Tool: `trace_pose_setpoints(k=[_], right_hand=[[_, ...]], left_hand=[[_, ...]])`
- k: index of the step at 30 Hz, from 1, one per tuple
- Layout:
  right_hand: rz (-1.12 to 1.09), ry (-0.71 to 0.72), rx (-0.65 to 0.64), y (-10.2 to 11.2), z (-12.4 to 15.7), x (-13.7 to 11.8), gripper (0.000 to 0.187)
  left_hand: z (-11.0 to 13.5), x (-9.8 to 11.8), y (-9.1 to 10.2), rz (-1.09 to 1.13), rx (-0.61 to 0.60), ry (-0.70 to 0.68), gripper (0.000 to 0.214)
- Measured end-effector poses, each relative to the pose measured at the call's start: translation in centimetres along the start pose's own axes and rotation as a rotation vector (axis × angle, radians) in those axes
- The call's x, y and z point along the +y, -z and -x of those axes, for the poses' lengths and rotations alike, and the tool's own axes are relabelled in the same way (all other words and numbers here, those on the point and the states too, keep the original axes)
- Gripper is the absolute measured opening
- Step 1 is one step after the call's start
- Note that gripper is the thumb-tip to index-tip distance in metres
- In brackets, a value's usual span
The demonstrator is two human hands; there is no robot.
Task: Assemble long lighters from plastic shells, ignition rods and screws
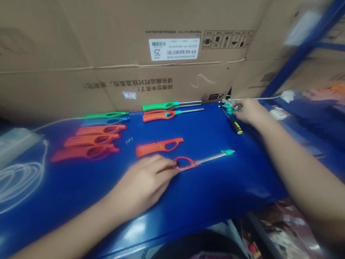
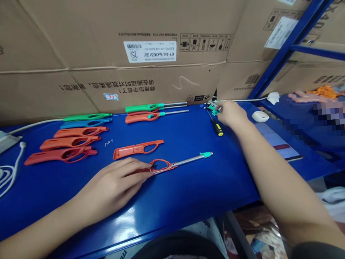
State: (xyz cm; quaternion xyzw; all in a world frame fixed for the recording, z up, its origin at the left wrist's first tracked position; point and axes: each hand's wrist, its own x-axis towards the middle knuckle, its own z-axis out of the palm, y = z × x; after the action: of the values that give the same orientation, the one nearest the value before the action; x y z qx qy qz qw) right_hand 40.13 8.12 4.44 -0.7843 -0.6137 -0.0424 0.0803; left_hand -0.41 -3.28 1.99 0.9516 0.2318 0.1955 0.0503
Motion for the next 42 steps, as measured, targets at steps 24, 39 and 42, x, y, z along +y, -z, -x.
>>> trace_pose_setpoints(k=[24,39,42], right_hand=[[-0.011,0.035,-0.041,-1.4,-0.2,-0.4,0.029],[-0.374,0.314,0.076,1.1,2.7,-4.0,0.022],[-0.448,0.611,-0.151,1.5,4.7,-5.9,0.015]], left_hand=[[-0.2,0.1,0.1,0.014,-0.001,0.008,0.027],[-0.3,0.0,0.4,0.037,0.052,0.058,0.025],[-0.4,0.0,0.3,0.043,0.084,0.1,0.023]])
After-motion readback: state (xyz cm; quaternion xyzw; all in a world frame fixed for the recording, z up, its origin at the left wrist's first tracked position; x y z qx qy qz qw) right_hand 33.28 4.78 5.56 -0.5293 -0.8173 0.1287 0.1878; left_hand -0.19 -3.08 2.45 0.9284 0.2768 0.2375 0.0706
